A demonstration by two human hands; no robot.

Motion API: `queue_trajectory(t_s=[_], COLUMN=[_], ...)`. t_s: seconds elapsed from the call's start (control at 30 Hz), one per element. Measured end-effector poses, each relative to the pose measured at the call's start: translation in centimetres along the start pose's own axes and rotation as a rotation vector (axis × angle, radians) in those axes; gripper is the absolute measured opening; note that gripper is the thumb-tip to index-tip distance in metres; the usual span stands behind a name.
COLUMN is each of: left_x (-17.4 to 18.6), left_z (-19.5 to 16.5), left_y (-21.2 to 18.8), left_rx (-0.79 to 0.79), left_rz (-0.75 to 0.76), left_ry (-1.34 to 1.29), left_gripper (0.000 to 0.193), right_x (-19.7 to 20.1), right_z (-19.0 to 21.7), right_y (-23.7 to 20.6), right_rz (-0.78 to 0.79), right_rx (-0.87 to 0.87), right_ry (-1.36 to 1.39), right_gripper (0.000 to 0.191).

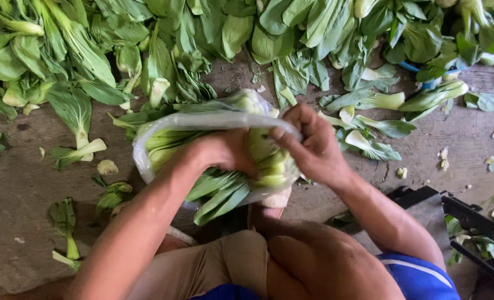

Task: The person sits on a floor covered with bok choy and gathers individual stalks into bunches held in one hand, then places each completed bunch into a clear plastic bag on their lap. They repeat the pick, bunch, and bag cycle continuously across the episode.

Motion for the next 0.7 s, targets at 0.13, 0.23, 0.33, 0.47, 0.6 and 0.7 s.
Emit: queue_trajectory(t_s=[0.13,0.23,0.33,0.47,0.6,0.7], left_x=[1.7,2.7,4.5,5.0,1.4,0.5], left_z=[-1.7,-5.1,-7.2,-4.4,-3.0,-5.8], left_y=[-4.0,-5.9,-5.7,-3.7,-2.1,-3.2], left_rx=[0.128,0.001,-0.126,0.098,0.107,-0.312], left_rz=[-0.315,-0.567,-0.619,-0.369,-0.51,-1.006], left_ry=[0.594,0.843,0.919,0.718,0.814,1.028], left_gripper=[0.072,0.04,0.024,0.029,0.021,0.052], right_x=[1.1,1.0,0.3,-0.7,-1.3,-1.8], right_z=[0.1,0.8,1.6,3.3,5.3,3.8], right_y=[0.1,0.1,0.4,1.1,1.5,1.0], right_rz=[-0.032,-0.023,0.023,0.07,0.02,0.063], right_rx=[0.022,0.077,0.043,0.015,0.144,-0.036], right_ry=[-0.063,-0.166,-0.299,-0.348,-0.329,-0.432], right_gripper=[0.023,0.025,0.022,0.023,0.024,0.024])
Point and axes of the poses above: each hand's wrist, its own y-axis towards the middle knuckle, its own x-axis out of the back of the hand, z = x × y, the point moved 7 cm from there along y, towards the middle knuckle, and after that the axes turned 5 degrees about y, right-handed, at the moved point
